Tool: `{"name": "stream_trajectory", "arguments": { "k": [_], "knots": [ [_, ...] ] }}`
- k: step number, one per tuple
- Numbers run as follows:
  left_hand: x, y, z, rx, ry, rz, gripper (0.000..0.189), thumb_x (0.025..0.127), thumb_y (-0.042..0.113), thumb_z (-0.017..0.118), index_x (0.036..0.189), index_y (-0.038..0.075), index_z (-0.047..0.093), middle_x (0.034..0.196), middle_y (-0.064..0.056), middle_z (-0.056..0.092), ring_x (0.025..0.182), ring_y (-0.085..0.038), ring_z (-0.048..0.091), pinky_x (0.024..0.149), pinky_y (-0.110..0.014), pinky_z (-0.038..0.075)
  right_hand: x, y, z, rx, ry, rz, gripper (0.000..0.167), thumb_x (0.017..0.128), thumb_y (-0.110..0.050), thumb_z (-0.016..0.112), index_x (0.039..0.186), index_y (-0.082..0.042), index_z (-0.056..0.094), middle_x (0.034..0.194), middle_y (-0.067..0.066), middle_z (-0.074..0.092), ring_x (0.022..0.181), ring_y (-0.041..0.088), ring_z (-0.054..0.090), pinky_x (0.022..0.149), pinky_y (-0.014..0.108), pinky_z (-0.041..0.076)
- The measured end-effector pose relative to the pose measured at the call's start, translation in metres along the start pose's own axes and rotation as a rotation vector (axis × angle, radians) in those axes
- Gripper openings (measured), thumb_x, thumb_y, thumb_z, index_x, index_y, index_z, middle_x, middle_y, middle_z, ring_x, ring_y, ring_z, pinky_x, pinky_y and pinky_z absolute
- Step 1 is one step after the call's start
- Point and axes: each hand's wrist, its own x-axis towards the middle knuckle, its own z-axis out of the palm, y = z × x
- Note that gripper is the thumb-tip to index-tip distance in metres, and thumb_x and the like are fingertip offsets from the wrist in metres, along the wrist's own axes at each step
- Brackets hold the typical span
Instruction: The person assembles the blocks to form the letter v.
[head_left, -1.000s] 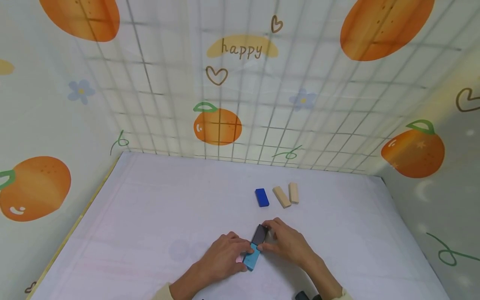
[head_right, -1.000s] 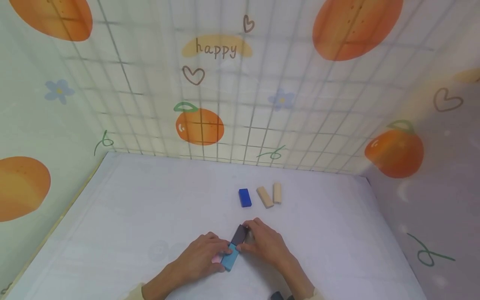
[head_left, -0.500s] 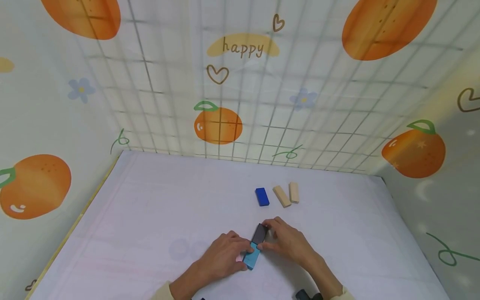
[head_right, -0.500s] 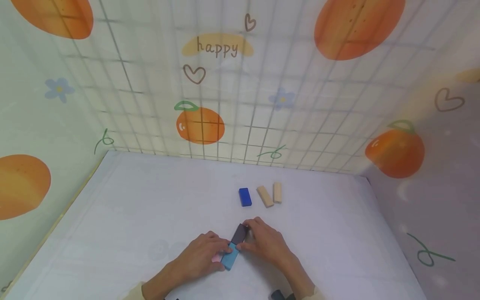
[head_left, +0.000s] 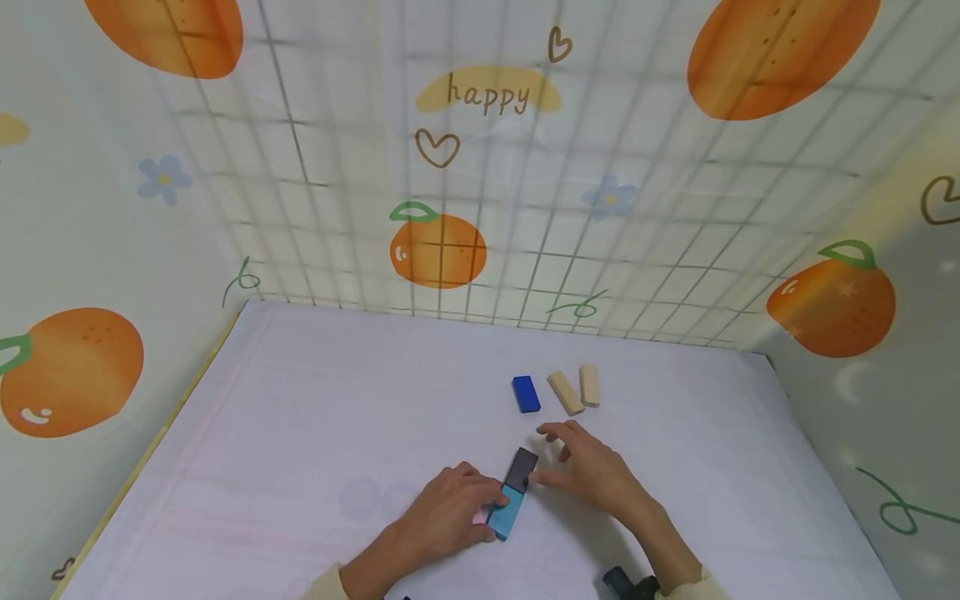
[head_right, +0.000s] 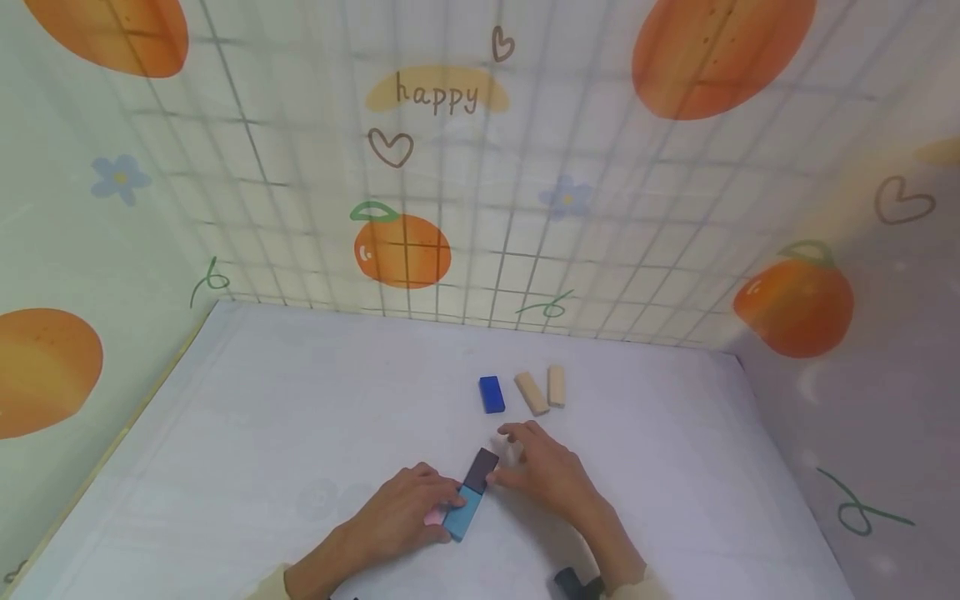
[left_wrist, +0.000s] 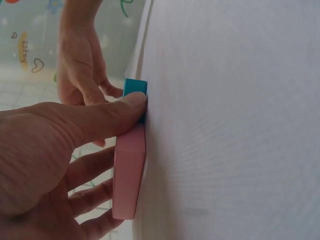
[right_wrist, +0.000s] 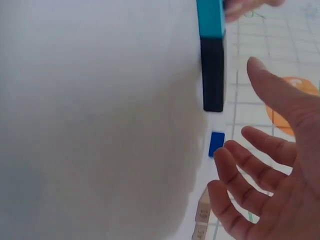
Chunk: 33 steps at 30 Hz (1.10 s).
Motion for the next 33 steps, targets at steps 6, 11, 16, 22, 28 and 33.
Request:
{"name": "stream_trajectory", "arguments": {
  "k": [6, 11, 16, 22, 28, 33],
  "knots": [
    [0.0, 0.001, -0.001, -0.005, -0.001, -0.01, 0.037, 0.084, 0.036, 0.084, 0.118, 0.027, 0.075, 0.127, 0.013, 0.068, 0.111, -0.011, 0.054, 0.088, -0.029, 0.045, 0.004, 0.012, -0.012, -0.011, 0.016, -0.004, 0.07, 0.079, -0.043, 0.086, 0.138, -0.018, 0.057, 0.122, 0.003, 0.062, 0.094, 0.017, 0.061, 0.069, 0.036, 0.049],
    [-0.001, 0.001, -0.001, -0.001, -0.004, -0.009, 0.037, 0.083, 0.036, 0.084, 0.118, 0.027, 0.075, 0.127, 0.013, 0.067, 0.111, -0.01, 0.054, 0.088, -0.028, 0.045, 0.007, 0.021, -0.021, -0.007, 0.026, -0.016, 0.08, 0.077, -0.047, 0.086, 0.144, -0.02, 0.051, 0.131, 0.008, 0.058, 0.1, 0.022, 0.061, 0.07, 0.038, 0.049],
    [-0.001, 0.0, -0.001, 0.003, 0.006, 0.002, 0.036, 0.083, 0.035, 0.084, 0.117, 0.027, 0.075, 0.127, 0.013, 0.067, 0.111, -0.01, 0.054, 0.088, -0.028, 0.045, 0.011, 0.027, -0.028, -0.019, 0.019, -0.012, 0.092, 0.075, -0.05, 0.087, 0.149, -0.017, 0.044, 0.141, 0.013, 0.052, 0.108, 0.028, 0.059, 0.073, 0.043, 0.051],
    [-0.001, 0.0, -0.001, -0.006, 0.008, 0.008, 0.036, 0.083, 0.034, 0.084, 0.117, 0.026, 0.075, 0.127, 0.014, 0.067, 0.111, -0.01, 0.054, 0.088, -0.027, 0.045, 0.018, 0.033, -0.034, -0.022, -0.008, 0.011, 0.1, 0.074, -0.047, 0.089, 0.154, -0.016, 0.038, 0.145, 0.016, 0.047, 0.109, 0.03, 0.057, 0.075, 0.046, 0.05],
    [-0.001, -0.001, 0.0, -0.013, 0.018, 0.01, 0.035, 0.083, 0.034, 0.085, 0.116, 0.026, 0.075, 0.127, 0.014, 0.067, 0.111, -0.01, 0.055, 0.087, -0.027, 0.044, 0.025, 0.04, -0.036, -0.013, -0.014, 0.002, 0.105, 0.072, -0.045, 0.09, 0.156, -0.017, 0.033, 0.143, 0.016, 0.049, 0.111, 0.033, 0.054, 0.075, 0.045, 0.05],
    [-0.002, 0.001, -0.002, -0.012, 0.029, 0.01, 0.035, 0.083, 0.034, 0.085, 0.116, 0.026, 0.076, 0.127, 0.013, 0.067, 0.11, -0.01, 0.055, 0.087, -0.026, 0.044, 0.031, 0.046, -0.039, -0.024, -0.01, -0.02, 0.107, 0.072, -0.043, 0.091, 0.157, -0.016, 0.032, 0.143, 0.019, 0.049, 0.113, 0.036, 0.055, 0.08, 0.052, 0.052]
  ]
}}
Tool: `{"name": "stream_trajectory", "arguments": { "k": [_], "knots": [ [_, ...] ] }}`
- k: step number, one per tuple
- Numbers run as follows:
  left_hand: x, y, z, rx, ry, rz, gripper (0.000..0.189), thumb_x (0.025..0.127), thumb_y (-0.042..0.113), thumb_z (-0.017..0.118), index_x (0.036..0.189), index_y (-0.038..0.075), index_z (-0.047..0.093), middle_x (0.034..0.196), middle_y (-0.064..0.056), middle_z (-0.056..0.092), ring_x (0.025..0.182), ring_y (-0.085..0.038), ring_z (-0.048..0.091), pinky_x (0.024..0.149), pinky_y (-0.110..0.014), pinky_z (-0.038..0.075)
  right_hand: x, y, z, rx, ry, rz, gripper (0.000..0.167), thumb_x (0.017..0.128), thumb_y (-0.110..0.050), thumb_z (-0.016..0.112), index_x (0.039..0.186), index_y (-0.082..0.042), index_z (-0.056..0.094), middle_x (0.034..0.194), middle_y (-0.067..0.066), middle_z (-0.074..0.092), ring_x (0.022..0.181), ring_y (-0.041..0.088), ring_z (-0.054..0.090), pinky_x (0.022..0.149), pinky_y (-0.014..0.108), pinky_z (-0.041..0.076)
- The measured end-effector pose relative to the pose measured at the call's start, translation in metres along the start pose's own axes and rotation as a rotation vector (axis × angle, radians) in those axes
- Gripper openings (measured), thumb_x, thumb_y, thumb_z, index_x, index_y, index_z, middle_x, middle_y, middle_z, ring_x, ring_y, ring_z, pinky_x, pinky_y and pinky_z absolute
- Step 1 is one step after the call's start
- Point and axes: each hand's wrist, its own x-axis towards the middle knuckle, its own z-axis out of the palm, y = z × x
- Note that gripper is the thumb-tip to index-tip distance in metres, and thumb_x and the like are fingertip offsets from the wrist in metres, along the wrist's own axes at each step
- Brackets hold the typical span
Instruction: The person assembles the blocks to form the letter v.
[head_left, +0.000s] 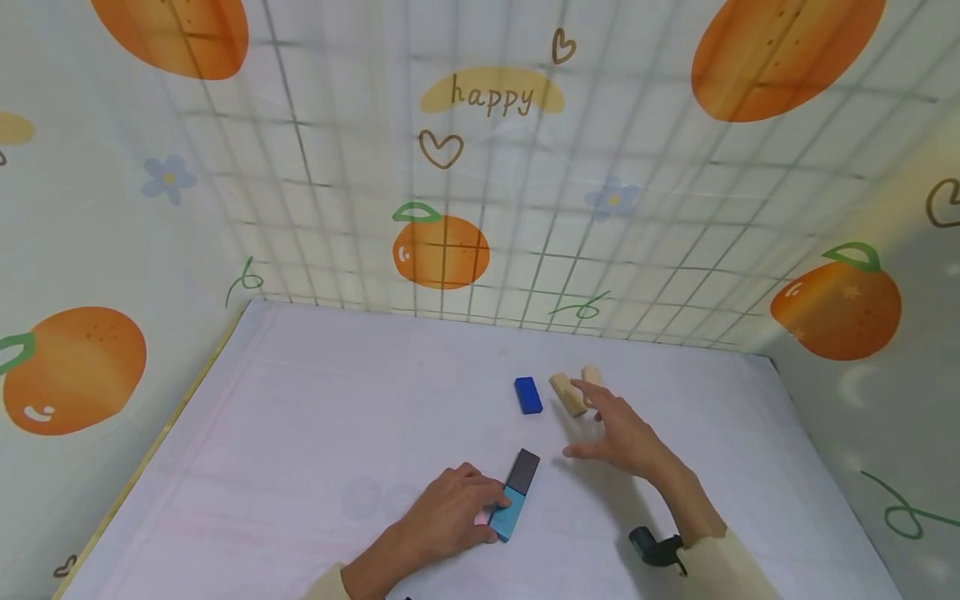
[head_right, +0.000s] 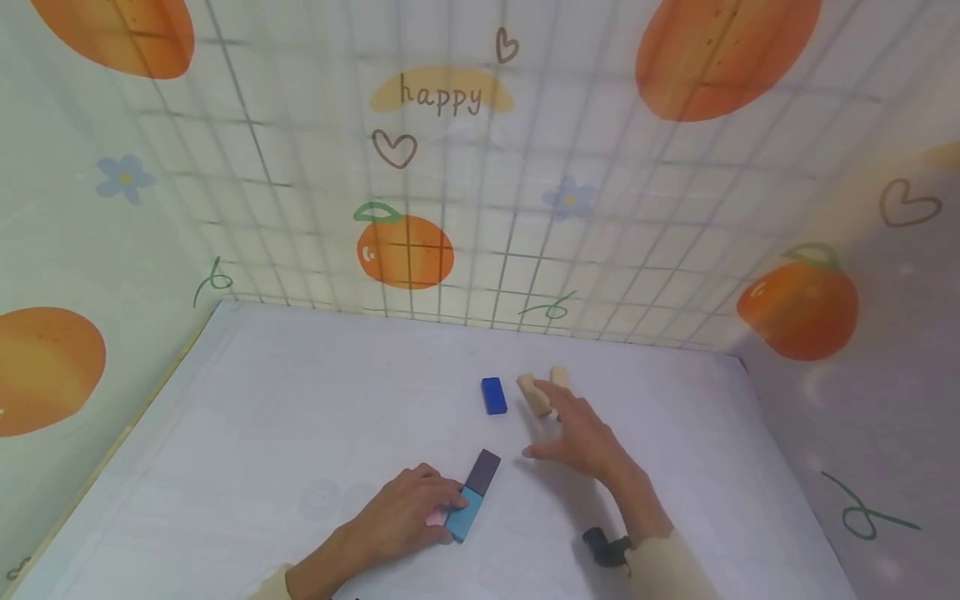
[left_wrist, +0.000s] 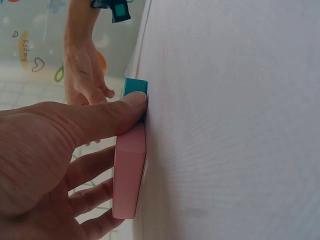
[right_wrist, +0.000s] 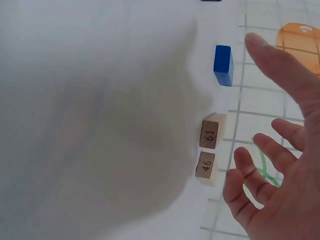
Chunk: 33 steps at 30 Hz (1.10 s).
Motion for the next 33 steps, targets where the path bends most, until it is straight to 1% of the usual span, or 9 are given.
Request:
{"name": "stream_trajectory", "arguments": {
  "k": [3, 7, 12, 17, 27, 33],
  "knots": [
    [-0.001, 0.0, -0.001, 0.001, 0.005, 0.002, 0.035, 0.082, 0.033, 0.085, 0.115, 0.025, 0.076, 0.126, 0.014, 0.068, 0.11, -0.01, 0.055, 0.086, -0.026, 0.044, 0.004, 0.002, -0.002, -0.011, -0.004, -0.014, 0.109, 0.072, -0.043, 0.091, 0.157, -0.014, 0.03, 0.15, 0.022, 0.043, 0.123, 0.043, 0.05, 0.09, 0.061, 0.048],
    [0.0, 0.0, -0.001, -0.004, 0.012, 0.009, 0.035, 0.082, 0.032, 0.085, 0.115, 0.024, 0.076, 0.125, 0.014, 0.068, 0.109, -0.01, 0.055, 0.085, -0.026, 0.044, 0.009, 0.006, -0.004, -0.028, -0.011, -0.013, 0.111, 0.072, -0.041, 0.092, 0.158, -0.012, 0.028, 0.158, 0.024, 0.033, 0.134, 0.05, 0.038, 0.098, 0.07, 0.039],
    [-0.001, -0.001, 0.0, -0.007, 0.029, 0.021, 0.035, 0.082, 0.031, 0.086, 0.114, 0.024, 0.076, 0.125, 0.013, 0.068, 0.11, -0.01, 0.055, 0.086, -0.026, 0.044, 0.014, 0.01, -0.004, -0.04, -0.019, 0.008, 0.112, 0.073, -0.036, 0.092, 0.159, -0.012, 0.025, 0.159, 0.024, 0.03, 0.136, 0.051, 0.036, 0.099, 0.07, 0.038],
    [0.0, -0.002, 0.002, -0.01, 0.03, 0.018, 0.035, 0.082, 0.03, 0.085, 0.114, 0.024, 0.076, 0.124, 0.013, 0.068, 0.11, -0.009, 0.055, 0.088, -0.027, 0.044, 0.017, 0.013, -0.004, -0.032, -0.019, 0.016, 0.111, 0.073, -0.033, 0.092, 0.159, -0.01, 0.025, 0.158, 0.026, 0.031, 0.137, 0.053, 0.034, 0.101, 0.071, 0.036],
    [0.0, -0.001, 0.0, -0.018, 0.017, 0.008, 0.035, 0.082, 0.03, 0.086, 0.115, 0.024, 0.076, 0.124, 0.014, 0.068, 0.11, -0.009, 0.055, 0.088, -0.027, 0.044, 0.025, 0.013, -0.007, -0.009, -0.02, 0.023, 0.112, 0.073, -0.034, 0.092, 0.158, -0.008, 0.025, 0.159, 0.026, 0.029, 0.14, 0.053, 0.029, 0.103, 0.072, 0.031],
    [-0.001, -0.001, 0.0, -0.027, 0.019, 0.009, 0.035, 0.082, 0.03, 0.086, 0.114, 0.023, 0.076, 0.124, 0.014, 0.068, 0.11, -0.009, 0.055, 0.088, -0.027, 0.044, 0.029, 0.017, -0.011, 0.012, -0.021, 0.049, 0.114, 0.072, -0.034, 0.093, 0.158, -0.006, 0.024, 0.159, 0.027, 0.028, 0.14, 0.053, 0.028, 0.106, 0.071, 0.029]
  ]
}}
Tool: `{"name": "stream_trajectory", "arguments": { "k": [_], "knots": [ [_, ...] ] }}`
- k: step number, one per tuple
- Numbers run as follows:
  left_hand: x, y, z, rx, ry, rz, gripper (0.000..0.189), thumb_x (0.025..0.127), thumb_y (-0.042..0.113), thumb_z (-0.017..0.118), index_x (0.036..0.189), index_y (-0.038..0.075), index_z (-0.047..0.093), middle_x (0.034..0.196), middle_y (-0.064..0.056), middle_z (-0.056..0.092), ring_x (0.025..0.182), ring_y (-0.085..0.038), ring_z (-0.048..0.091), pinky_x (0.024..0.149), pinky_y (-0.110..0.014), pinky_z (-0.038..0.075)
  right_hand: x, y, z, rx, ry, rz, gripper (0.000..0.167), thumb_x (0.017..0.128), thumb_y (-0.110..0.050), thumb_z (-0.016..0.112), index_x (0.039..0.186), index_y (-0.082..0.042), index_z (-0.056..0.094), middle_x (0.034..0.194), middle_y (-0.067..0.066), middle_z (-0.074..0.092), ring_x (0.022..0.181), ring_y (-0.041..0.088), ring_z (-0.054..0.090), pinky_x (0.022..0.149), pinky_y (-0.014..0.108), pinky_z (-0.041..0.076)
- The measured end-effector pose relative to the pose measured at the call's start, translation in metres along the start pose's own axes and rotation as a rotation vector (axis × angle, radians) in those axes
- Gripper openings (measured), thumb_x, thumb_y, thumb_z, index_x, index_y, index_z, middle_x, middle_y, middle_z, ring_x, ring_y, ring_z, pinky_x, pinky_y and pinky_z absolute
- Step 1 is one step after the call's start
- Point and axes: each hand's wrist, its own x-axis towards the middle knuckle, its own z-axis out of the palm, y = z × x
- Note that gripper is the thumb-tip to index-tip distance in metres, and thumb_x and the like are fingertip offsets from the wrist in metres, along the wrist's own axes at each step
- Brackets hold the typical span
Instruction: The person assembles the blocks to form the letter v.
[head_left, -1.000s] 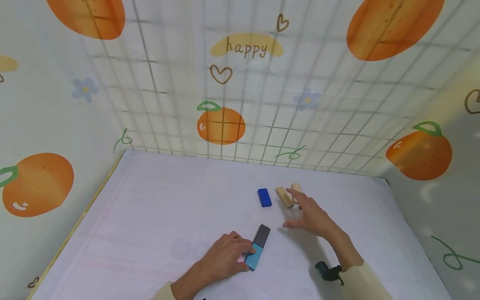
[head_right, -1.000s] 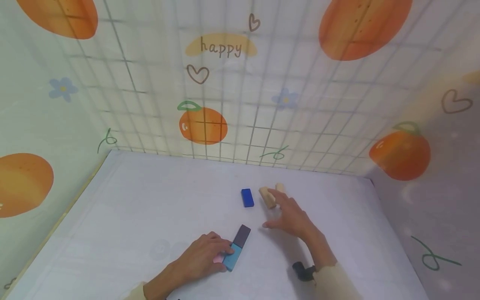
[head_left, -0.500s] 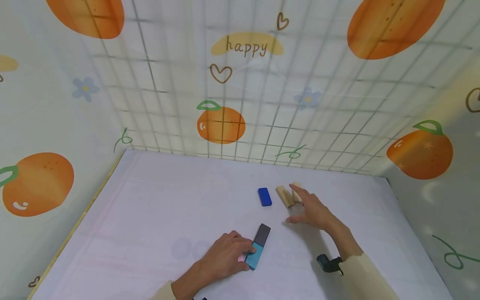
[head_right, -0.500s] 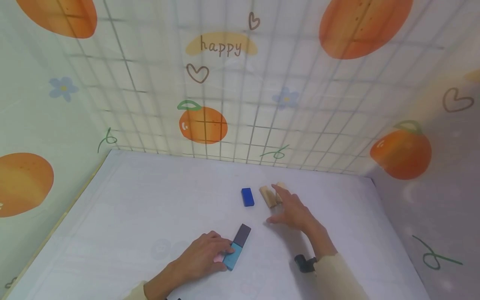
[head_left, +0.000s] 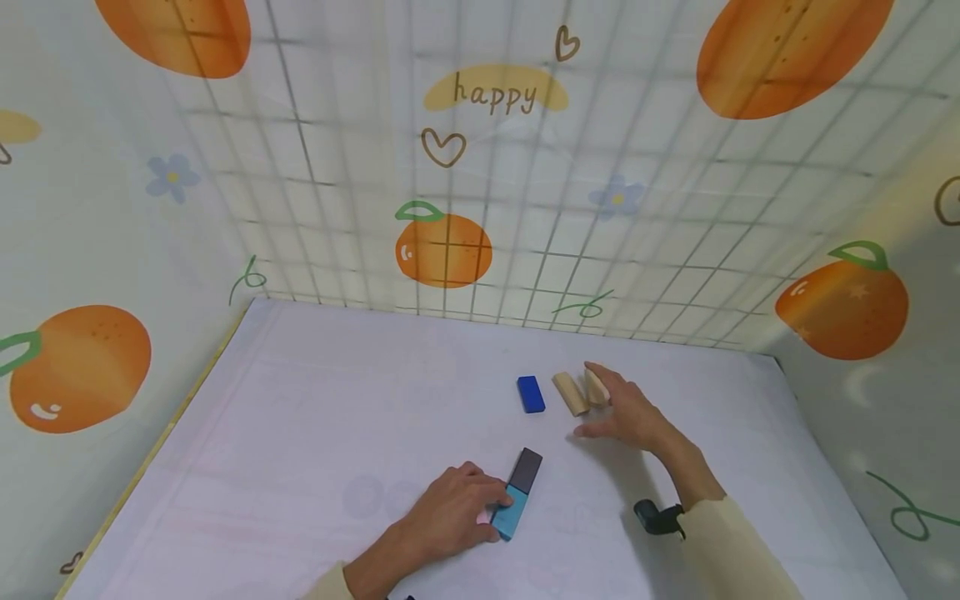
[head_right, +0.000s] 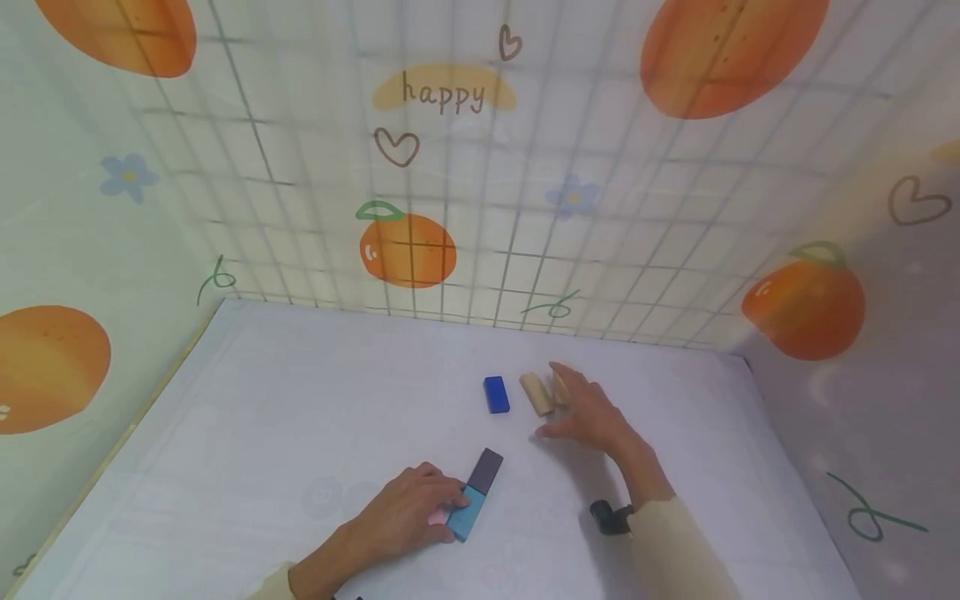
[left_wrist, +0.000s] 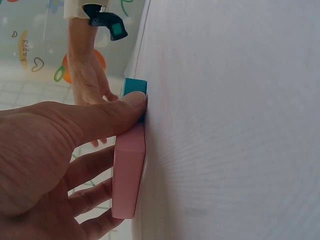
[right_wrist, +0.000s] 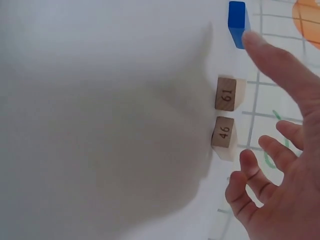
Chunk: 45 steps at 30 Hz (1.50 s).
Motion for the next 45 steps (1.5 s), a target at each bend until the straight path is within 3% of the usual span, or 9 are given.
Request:
{"name": "stream_trajectory", "arguments": {
  "k": [9, 14, 21, 33, 45],
  "knots": [
    [0.001, -0.001, 0.002, -0.004, -0.005, -0.01, 0.035, 0.082, 0.03, 0.085, 0.115, 0.024, 0.076, 0.125, 0.014, 0.068, 0.111, -0.009, 0.055, 0.088, -0.027, 0.044, 0.009, 0.016, -0.002, 0.037, -0.013, 0.026, 0.117, 0.074, -0.033, 0.092, 0.159, -0.003, 0.018, 0.159, 0.031, 0.023, 0.134, 0.054, 0.038, 0.104, 0.067, 0.035],
    [0.001, -0.002, 0.003, -0.008, -0.013, -0.018, 0.036, 0.082, 0.03, 0.085, 0.116, 0.025, 0.076, 0.126, 0.014, 0.067, 0.111, -0.009, 0.054, 0.089, -0.028, 0.044, 0.011, 0.024, -0.001, 0.08, -0.035, 0.064, 0.118, 0.074, -0.029, 0.092, 0.159, -0.001, 0.015, 0.159, 0.033, 0.019, 0.134, 0.056, 0.035, 0.105, 0.068, 0.033],
    [0.002, -0.002, 0.002, -0.011, -0.019, -0.027, 0.036, 0.082, 0.029, 0.085, 0.116, 0.025, 0.076, 0.126, 0.014, 0.067, 0.112, -0.009, 0.054, 0.091, -0.031, 0.045, 0.013, 0.033, -0.001, 0.062, -0.048, 0.08, 0.121, 0.075, -0.035, 0.091, 0.16, -0.001, 0.012, 0.159, 0.034, 0.018, 0.13, 0.056, 0.04, 0.105, 0.067, 0.035],
    [0.001, 0.0, 0.0, -0.013, -0.031, -0.034, 0.036, 0.082, 0.029, 0.085, 0.117, 0.026, 0.075, 0.127, 0.014, 0.067, 0.112, -0.009, 0.054, 0.089, -0.027, 0.044, 0.021, 0.044, -0.001, 0.103, -0.074, 0.077, 0.121, 0.076, -0.036, 0.09, 0.159, 0.001, 0.011, 0.158, 0.035, 0.018, 0.129, 0.057, 0.042, 0.104, 0.067, 0.034],
    [0.001, 0.0, 0.002, -0.016, -0.023, -0.035, 0.036, 0.082, 0.029, 0.085, 0.116, 0.026, 0.076, 0.126, 0.014, 0.067, 0.112, -0.009, 0.054, 0.088, -0.027, 0.043, 0.026, 0.045, 0.001, 0.075, -0.085, 0.083, 0.113, 0.079, -0.035, 0.087, 0.159, 0.002, 0.014, 0.157, 0.036, 0.023, 0.126, 0.054, 0.044, 0.103, 0.068, 0.035]
  ]
}}
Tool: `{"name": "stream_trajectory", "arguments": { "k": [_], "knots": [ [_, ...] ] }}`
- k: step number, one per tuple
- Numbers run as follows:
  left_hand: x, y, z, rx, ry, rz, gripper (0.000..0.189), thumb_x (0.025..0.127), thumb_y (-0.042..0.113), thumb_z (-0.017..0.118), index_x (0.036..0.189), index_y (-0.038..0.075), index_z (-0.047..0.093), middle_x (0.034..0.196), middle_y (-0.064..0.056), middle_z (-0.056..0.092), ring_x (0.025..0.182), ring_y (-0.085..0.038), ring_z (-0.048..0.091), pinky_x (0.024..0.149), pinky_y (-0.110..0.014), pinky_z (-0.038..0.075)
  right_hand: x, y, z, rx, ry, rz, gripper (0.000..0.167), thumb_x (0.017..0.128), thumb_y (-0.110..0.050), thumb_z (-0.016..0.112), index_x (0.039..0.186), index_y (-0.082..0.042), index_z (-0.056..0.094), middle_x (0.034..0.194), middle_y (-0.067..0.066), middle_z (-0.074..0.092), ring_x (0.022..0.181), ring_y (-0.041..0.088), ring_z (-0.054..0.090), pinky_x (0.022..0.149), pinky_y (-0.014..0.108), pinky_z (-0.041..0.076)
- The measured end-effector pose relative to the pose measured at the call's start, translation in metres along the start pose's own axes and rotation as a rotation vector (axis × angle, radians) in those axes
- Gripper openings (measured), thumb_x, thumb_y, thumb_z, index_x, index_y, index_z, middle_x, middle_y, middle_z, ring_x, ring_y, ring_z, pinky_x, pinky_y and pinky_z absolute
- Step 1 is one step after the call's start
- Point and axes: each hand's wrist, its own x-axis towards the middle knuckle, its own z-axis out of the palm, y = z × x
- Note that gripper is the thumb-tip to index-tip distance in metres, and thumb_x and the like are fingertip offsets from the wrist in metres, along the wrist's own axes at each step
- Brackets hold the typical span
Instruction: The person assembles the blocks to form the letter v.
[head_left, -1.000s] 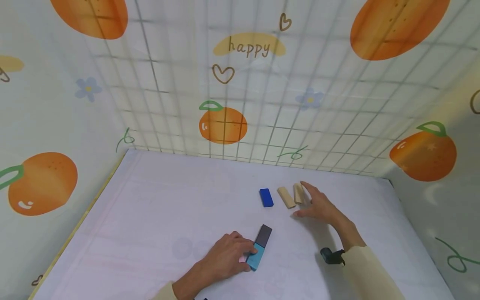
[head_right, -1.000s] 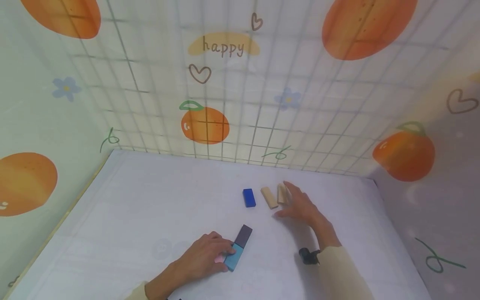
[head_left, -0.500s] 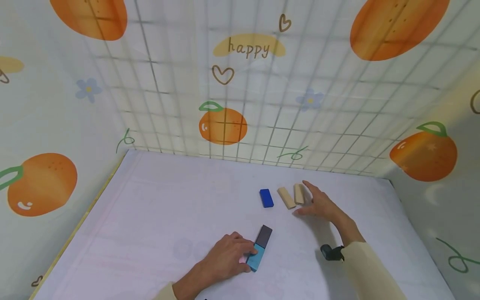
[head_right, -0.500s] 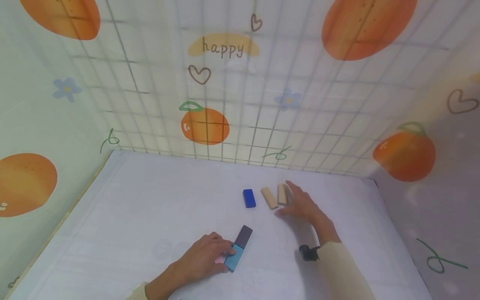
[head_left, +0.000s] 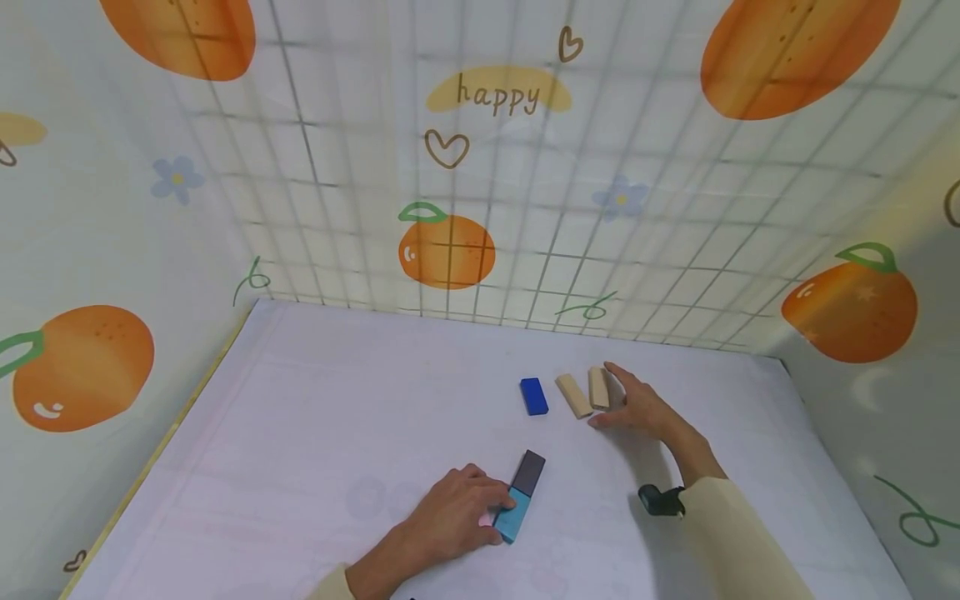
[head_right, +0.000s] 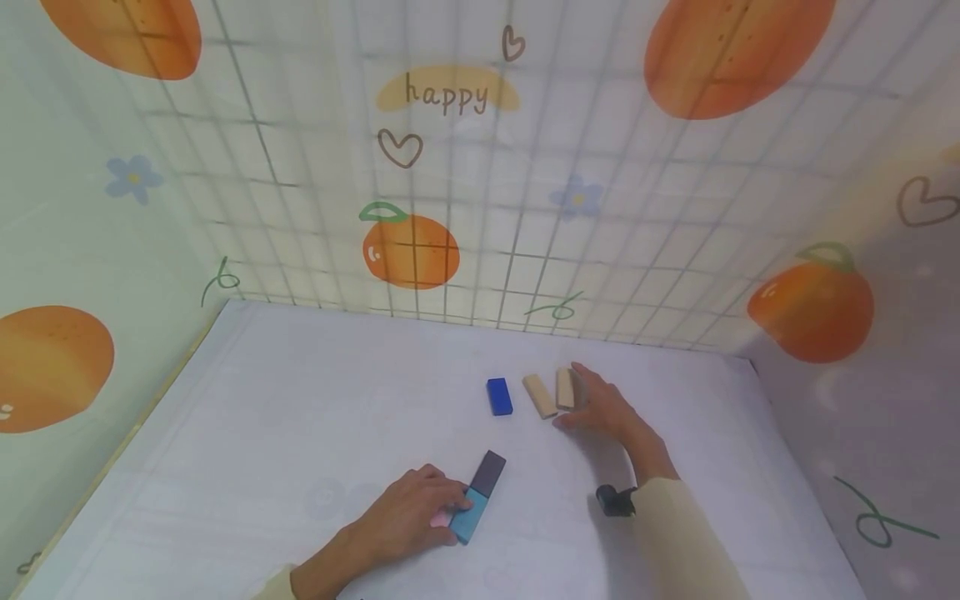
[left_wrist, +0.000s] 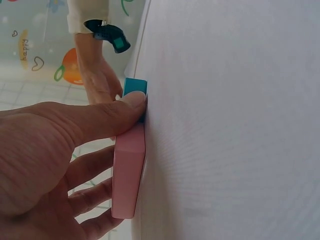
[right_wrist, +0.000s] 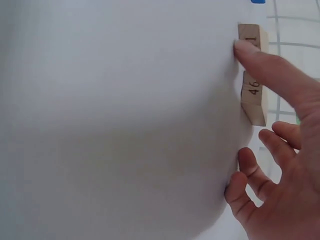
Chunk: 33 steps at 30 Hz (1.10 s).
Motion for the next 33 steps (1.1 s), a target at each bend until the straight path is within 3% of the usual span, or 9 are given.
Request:
{"name": "stream_trajectory", "arguments": {
  "k": [10, 25, 33],
  "knots": [
    [0.0, -0.0007, 0.0011, 0.007, 0.003, 0.005, 0.036, 0.082, 0.03, 0.085, 0.117, 0.026, 0.076, 0.128, 0.014, 0.067, 0.112, -0.009, 0.054, 0.088, -0.027, 0.044, 0.0027, -0.002, 0.0003, 0.013, -0.025, 0.047, 0.109, 0.082, -0.034, 0.085, 0.16, -0.004, 0.015, 0.157, 0.035, 0.021, 0.128, 0.056, 0.041, 0.102, 0.069, 0.035],
    [0.0004, 0.0005, -0.0001, 0.013, -0.009, -0.007, 0.036, 0.082, 0.03, 0.085, 0.117, 0.026, 0.076, 0.127, 0.015, 0.067, 0.111, -0.009, 0.054, 0.089, -0.027, 0.044, 0.0022, -0.0047, -0.0043, 0.043, -0.037, 0.045, 0.104, 0.084, -0.03, 0.083, 0.159, -0.002, 0.017, 0.158, 0.035, 0.021, 0.131, 0.058, 0.038, 0.104, 0.068, 0.033],
    [0.0002, 0.0002, 0.0007, 0.024, -0.01, -0.012, 0.037, 0.083, 0.031, 0.085, 0.118, 0.027, 0.075, 0.128, 0.015, 0.067, 0.112, -0.009, 0.053, 0.091, -0.027, 0.044, 0.0031, -0.0031, -0.0046, 0.004, -0.009, 0.013, 0.095, 0.084, -0.024, 0.084, 0.156, 0.003, 0.027, 0.152, 0.034, 0.031, 0.118, 0.049, 0.048, 0.095, 0.059, 0.044]
  ]
}}
